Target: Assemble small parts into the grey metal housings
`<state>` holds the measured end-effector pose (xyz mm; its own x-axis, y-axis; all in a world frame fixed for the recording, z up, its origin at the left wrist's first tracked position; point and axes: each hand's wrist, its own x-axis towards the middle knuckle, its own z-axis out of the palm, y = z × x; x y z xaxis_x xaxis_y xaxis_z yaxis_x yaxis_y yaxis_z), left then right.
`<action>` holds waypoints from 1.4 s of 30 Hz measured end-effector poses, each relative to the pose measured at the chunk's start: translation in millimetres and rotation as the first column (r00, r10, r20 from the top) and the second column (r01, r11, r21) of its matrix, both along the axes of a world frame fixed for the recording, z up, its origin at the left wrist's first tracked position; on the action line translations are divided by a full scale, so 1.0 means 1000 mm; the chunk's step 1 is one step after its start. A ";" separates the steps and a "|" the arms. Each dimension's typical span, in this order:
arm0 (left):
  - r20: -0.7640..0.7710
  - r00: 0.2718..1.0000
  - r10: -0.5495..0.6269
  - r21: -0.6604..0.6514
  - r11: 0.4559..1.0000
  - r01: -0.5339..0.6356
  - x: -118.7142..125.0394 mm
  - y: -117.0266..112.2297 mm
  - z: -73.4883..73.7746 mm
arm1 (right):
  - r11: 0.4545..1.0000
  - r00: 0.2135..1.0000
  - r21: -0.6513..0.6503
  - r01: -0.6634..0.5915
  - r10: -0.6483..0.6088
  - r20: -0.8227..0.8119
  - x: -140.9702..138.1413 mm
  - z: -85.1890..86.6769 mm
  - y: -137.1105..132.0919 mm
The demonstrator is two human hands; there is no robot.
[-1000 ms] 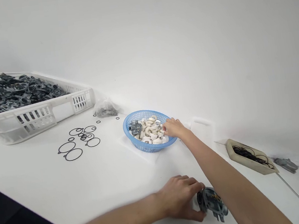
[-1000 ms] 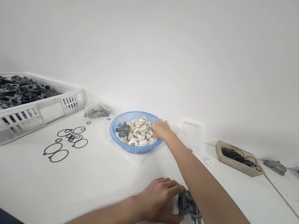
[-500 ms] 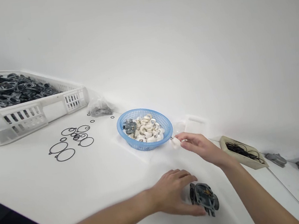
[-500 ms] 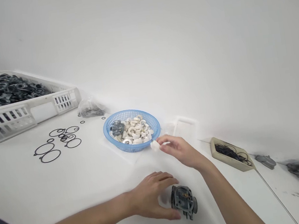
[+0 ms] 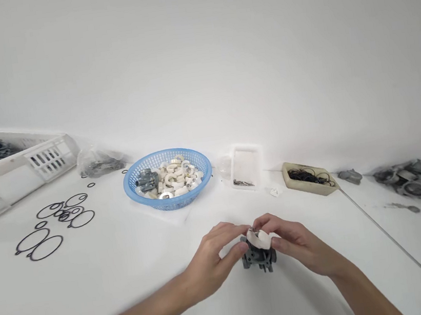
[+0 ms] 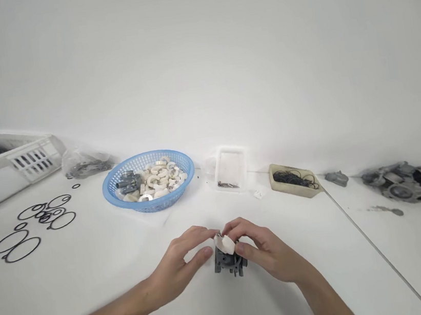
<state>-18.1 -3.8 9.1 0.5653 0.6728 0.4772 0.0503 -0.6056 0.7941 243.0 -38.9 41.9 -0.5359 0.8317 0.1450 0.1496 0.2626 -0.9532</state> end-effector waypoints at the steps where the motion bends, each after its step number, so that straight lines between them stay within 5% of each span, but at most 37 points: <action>1: 0.006 1.000 0.000 -0.035 0.999 0.001 0.001 -0.001 0.001 | 1.000 1.000 0.009 0.005 -0.005 -0.003 -0.001 -0.002 0.000; 6: 0.001 0.999 0.039 -0.269 0.962 -0.037 0.003 -0.003 0.004 | 0.997 0.995 0.010 0.080 -0.080 -0.054 -0.009 -0.008 0.000; 9: -0.022 0.997 0.075 -0.277 0.958 -0.078 0.002 -0.001 0.004 | 0.982 0.981 0.003 0.189 -0.189 -0.034 -0.010 -0.010 0.002; 14: -0.014 0.984 0.178 0.101 0.979 -0.176 0.003 0.001 -0.001 | 0.906 0.921 0.198 0.375 -0.389 0.036 -0.008 -0.013 0.002; 19: 0.022 0.983 0.184 0.491 0.854 -0.171 0.008 -0.002 -0.009 | 0.865 0.934 0.415 0.282 -0.347 0.089 -0.016 -0.017 -0.003; 23: -0.038 0.975 0.217 0.599 0.786 -0.152 0.014 -0.008 -0.014 | 0.820 0.925 0.514 0.252 -0.360 0.120 -0.018 -0.015 -0.005; 27: -0.053 0.970 0.239 0.620 0.769 -0.156 0.019 -0.012 -0.017 | 0.865 0.921 0.457 0.209 -0.331 0.206 -0.013 -0.008 -0.006; 33: -0.111 0.972 0.205 0.543 0.832 -0.114 0.022 -0.008 -0.029 | 0.898 0.916 0.405 0.172 -0.298 0.271 -0.006 -0.006 -0.004; 38: -0.079 0.990 0.120 0.298 0.950 -0.092 0.029 -0.005 -0.028 | 0.921 0.915 0.348 0.172 -0.281 0.291 -0.003 -0.007 -0.002; 42: -0.097 0.991 0.094 0.069 0.994 -0.088 0.033 -0.007 -0.018 | 0.936 0.911 0.307 0.170 -0.268 0.313 0.002 -0.008 0.002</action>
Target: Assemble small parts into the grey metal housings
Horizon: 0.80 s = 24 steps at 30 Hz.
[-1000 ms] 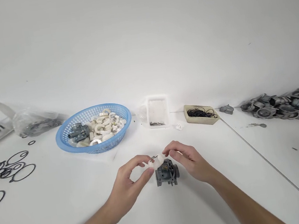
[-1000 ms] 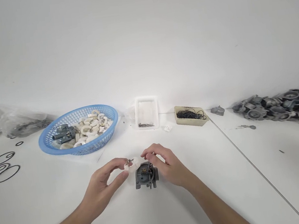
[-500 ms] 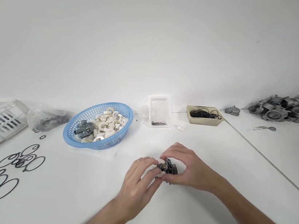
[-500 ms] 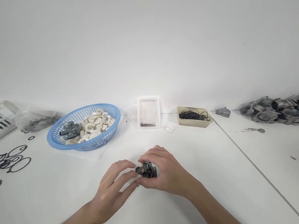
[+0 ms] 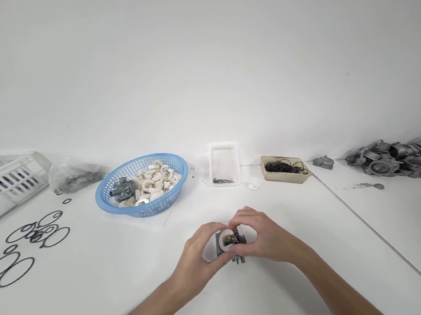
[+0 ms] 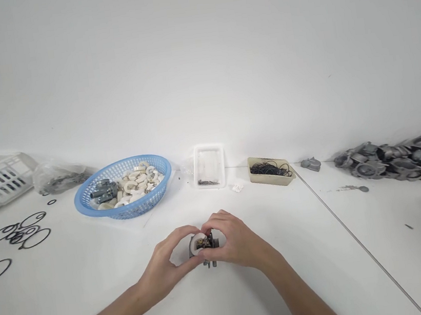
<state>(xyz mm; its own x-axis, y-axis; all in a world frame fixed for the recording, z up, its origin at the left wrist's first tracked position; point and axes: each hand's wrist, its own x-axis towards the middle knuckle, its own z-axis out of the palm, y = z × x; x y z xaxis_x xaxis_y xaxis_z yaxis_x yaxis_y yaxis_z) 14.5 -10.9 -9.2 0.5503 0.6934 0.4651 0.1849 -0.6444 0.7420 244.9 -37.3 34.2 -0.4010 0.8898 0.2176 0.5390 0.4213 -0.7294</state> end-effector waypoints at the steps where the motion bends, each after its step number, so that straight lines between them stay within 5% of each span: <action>1: -0.005 1.000 0.004 -0.045 0.999 -0.004 0.000 -0.001 0.002 | 1.000 1.000 -0.012 -0.003 0.003 -0.002 0.001 0.000 0.001; 6: -0.021 1.000 -0.004 -0.151 0.989 0.001 -0.002 -0.001 0.003 | 0.997 0.999 -0.077 -0.013 0.010 -0.046 0.006 -0.002 0.004; 18: -0.071 0.997 0.027 -0.069 0.997 -0.032 -0.006 0.001 -0.002 | 0.998 0.998 -0.064 0.021 -0.025 -0.060 0.013 0.002 0.005; 24: -0.106 0.994 0.033 0.014 0.999 -0.032 -0.007 0.000 -0.005 | 0.985 0.969 0.012 0.173 -0.168 -0.179 0.027 0.027 -0.050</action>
<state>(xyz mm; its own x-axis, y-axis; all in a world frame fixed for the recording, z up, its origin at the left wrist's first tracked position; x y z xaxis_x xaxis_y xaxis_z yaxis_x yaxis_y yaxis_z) 7.5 -10.5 -14.5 0.5743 0.7066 0.4134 0.2836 -0.6454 0.7092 272.3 -87.0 61.6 -0.1964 0.9346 0.2966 0.4681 0.3552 -0.8091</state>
